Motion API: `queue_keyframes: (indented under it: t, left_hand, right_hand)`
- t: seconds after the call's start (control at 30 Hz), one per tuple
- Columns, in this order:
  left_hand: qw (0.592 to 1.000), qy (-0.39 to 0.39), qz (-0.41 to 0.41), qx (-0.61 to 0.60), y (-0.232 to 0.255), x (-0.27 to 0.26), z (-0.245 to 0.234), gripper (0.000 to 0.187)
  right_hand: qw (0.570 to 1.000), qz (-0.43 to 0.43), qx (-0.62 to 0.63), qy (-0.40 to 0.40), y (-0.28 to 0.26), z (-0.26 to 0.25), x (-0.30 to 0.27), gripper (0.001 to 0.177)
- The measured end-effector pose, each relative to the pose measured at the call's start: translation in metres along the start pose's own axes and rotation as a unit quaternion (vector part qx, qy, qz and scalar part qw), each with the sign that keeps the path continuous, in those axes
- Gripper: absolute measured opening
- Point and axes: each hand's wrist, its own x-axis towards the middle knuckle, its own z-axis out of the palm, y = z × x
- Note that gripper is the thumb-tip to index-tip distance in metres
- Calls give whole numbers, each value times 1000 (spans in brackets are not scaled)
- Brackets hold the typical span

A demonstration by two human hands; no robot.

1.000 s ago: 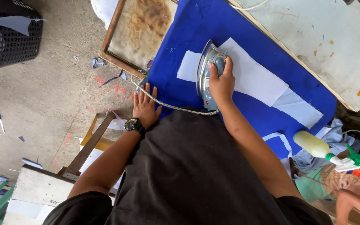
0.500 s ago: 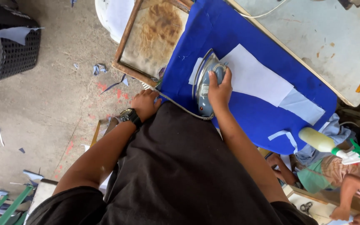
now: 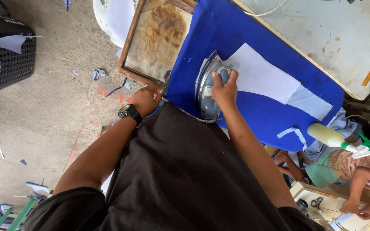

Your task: The person irons a white fabric piece on a blue-covered table using a steam iron. They smooth the fabric with their hands, move the iron back and forth, and flip the fabric to iron the other side.

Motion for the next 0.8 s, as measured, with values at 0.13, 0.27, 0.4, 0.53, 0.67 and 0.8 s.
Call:
queue_keyframes:
  t: [0.13,0.27,0.4,0.53,0.67,0.8]
  left_hand:
    - [1000,-3,11,-17,-2,-3,-3,32]
    - [1000,4,-7,-13,-16,4,6,30]
    - [999,-4,-18,-35,-14,-3,-5,32]
    - [999,-11,-25,-36,-9,-5,-5,28]
    - [999,-1,-22,-44,8,-2,-18,25]
    - [999,0,-13,-53,13,3,-11,26]
  right_hand:
    - [992,-51,-101,63,-20,4,1,54]
    - [986,-55,-138,77,-52,6,-19,62]
    - [987,-2,-150,52,-55,2,-51,74]
    - [987,17,-153,49,-51,4,-52,63]
    - [984,-13,-164,64,-55,7,-23,60]
    - [985,-16,-161,58,-58,5,-20,58]
